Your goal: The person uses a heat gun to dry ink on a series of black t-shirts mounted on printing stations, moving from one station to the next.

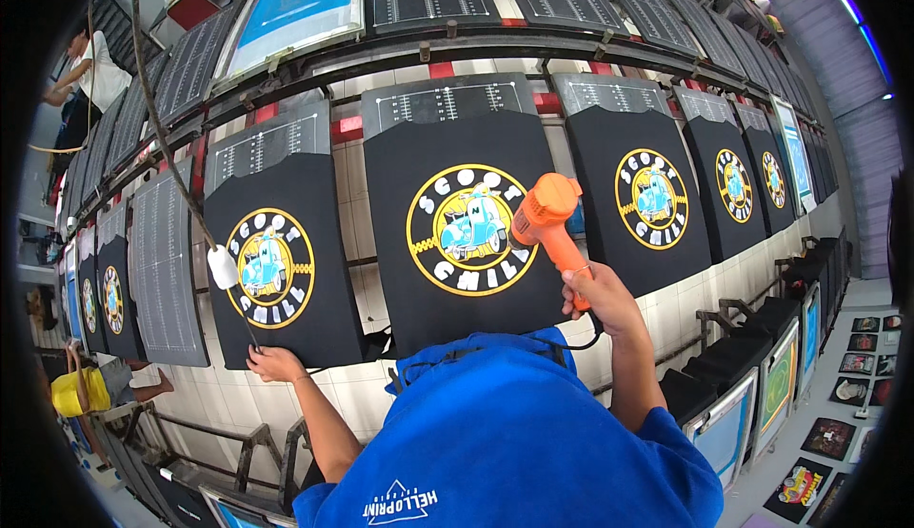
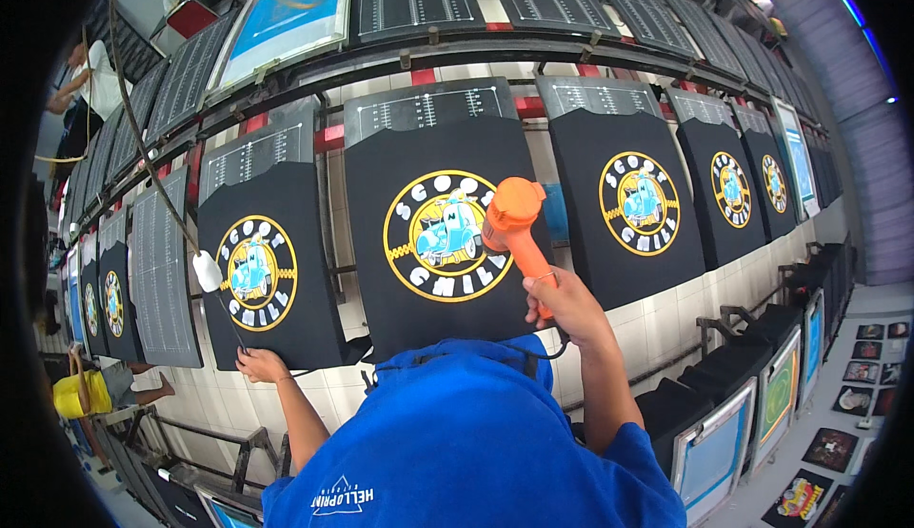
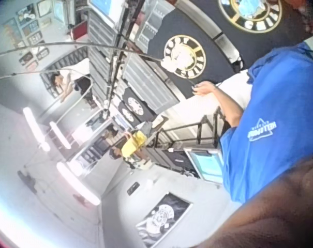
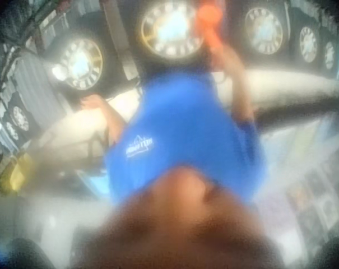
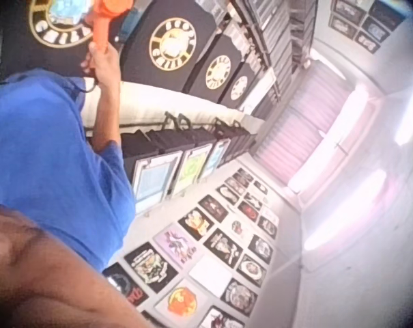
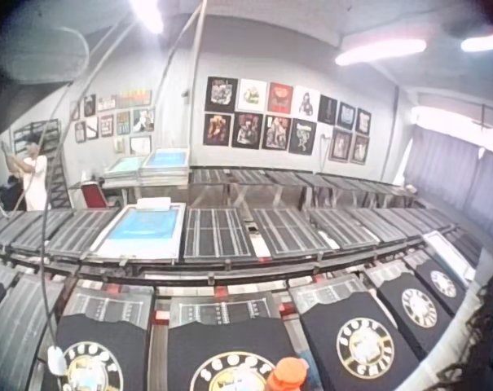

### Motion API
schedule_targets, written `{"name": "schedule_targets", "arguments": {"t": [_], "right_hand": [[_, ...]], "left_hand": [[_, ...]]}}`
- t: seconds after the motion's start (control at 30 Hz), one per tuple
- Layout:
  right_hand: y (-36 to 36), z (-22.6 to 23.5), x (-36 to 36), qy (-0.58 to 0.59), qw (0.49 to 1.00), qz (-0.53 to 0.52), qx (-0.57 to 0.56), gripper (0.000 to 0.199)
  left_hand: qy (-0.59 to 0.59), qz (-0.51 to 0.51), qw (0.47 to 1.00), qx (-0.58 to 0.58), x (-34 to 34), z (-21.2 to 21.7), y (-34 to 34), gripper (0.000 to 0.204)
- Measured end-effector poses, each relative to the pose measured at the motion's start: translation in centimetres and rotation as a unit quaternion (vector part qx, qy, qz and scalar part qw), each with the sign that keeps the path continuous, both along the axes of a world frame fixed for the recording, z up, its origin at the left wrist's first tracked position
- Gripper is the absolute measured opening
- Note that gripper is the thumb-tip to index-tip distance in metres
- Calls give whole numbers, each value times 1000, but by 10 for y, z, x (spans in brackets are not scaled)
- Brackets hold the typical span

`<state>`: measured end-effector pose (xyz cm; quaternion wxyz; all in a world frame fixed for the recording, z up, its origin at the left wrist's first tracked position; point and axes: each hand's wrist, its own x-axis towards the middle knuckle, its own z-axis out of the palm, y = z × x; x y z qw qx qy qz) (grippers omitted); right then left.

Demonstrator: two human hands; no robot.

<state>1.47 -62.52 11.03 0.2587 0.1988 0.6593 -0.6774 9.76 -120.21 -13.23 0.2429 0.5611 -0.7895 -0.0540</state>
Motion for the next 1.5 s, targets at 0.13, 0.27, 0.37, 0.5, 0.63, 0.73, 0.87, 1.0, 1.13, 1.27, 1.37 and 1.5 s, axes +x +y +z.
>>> {"name": "schedule_targets", "arguments": {"t": [0.13,0.27,0.37,0.5,0.63,0.73,0.87,1.0,1.13,1.27,1.37,1.5], "right_hand": [[6,-8,-9,43,997,-53,38,26],[17,-7,-20,25,996,-82,0,24],[8,-18,-21,67,994,-82,31,24],[11,-15,-36,45,994,-94,-11,22],[4,-17,-47,68,994,-82,22,22],[2,-14,-57,61,995,-80,9,22],[-3,-19,-69,71,995,-70,-1,22],[-11,-26,-83,92,995,-37,5,21],[-24,-24,-98,89,995,-34,-23,21],[-36,-32,-108,106,994,-11,-38,22],[-46,-38,-114,116,992,6,-46,21],[-59,-42,-119,118,990,21,-74,20]], "left_hand": [[-3,-4,1000,-3,2,3,3,36],[-14,-1,1000,-18,3,0,3,36],[-11,-5,1000,-8,3,-1,0,37],[-2,0,1000,-9,1,0,2,37],[-10,0,1000,-8,1,0,2,37],[-12,-2,1000,-6,1,2,3,38],[-10,1,1000,-7,0,1,3,38],[-9,-1,1000,9,-2,6,5,38],[-9,5,1000,7,-2,6,5,38],[-4,10,1000,6,-2,5,5,38],[-6,9,1000,5,-1,5,5,38],[0,9,1000,6,-4,6,7,37]]}}
